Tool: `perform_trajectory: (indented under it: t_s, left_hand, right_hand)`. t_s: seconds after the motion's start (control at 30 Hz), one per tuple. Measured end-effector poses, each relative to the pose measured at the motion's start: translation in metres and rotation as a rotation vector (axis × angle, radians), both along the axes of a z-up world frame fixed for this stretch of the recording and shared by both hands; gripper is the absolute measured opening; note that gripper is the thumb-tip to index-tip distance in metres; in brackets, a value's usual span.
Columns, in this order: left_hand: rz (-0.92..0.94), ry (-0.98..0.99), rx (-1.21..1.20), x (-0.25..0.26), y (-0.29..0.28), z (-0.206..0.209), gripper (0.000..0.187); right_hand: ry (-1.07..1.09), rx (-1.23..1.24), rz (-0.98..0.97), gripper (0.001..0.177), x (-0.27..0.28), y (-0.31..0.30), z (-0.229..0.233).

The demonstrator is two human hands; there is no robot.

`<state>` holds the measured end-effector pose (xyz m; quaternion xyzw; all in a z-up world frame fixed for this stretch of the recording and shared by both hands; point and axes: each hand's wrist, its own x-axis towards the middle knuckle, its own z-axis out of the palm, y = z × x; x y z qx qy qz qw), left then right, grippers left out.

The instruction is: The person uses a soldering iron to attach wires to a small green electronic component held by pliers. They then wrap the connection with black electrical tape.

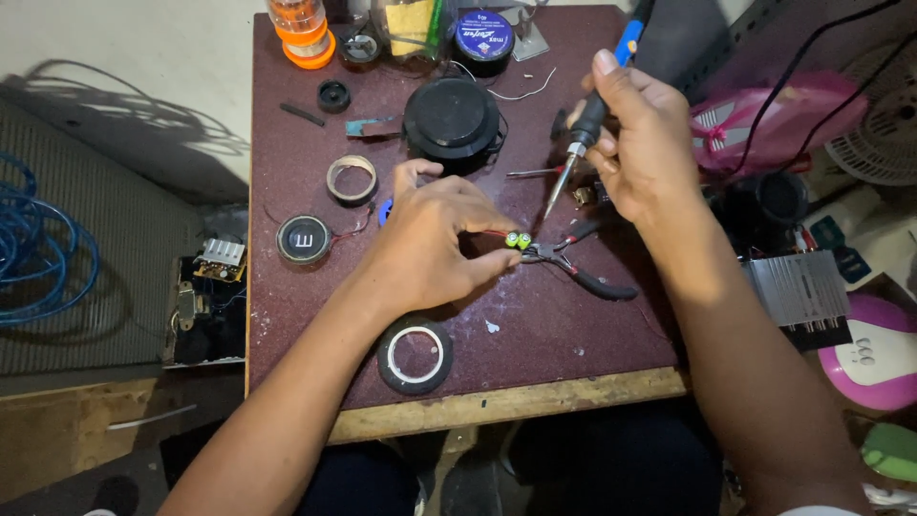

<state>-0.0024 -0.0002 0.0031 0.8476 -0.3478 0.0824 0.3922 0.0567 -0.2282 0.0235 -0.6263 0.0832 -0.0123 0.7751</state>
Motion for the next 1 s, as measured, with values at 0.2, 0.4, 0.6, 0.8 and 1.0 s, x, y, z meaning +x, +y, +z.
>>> perform_trajectory:
  t_s: [0.2, 0.4, 0.6, 0.8, 1.0]
  left_hand:
    - [-0.007, 0.033, 0.002, -0.004, 0.001, 0.005, 0.030]
    - [0.004, -0.046, -0.052, -0.004, 0.000, 0.008, 0.031]
    - [0.042, -0.050, -0.060, -0.004, -0.001, 0.005, 0.029]
    - [0.035, -0.038, -0.060, -0.005, -0.001, 0.009, 0.031]
    - [-0.006, -0.121, -0.127, -0.008, -0.002, 0.020, 0.021]
  right_hand:
    - [-0.015, 0.050, -0.021, 0.027, -0.001, -0.007, -0.002]
    - [0.002, 0.050, -0.037, 0.025, -0.002, -0.007, -0.001]
    - [0.020, 0.084, -0.027, 0.028, 0.004, -0.011, -0.006]
    - [0.020, 0.063, -0.024, 0.028, 0.003, -0.012, -0.006]
    - [0.008, 0.066, -0.014, 0.025, 0.002, -0.013, -0.007]
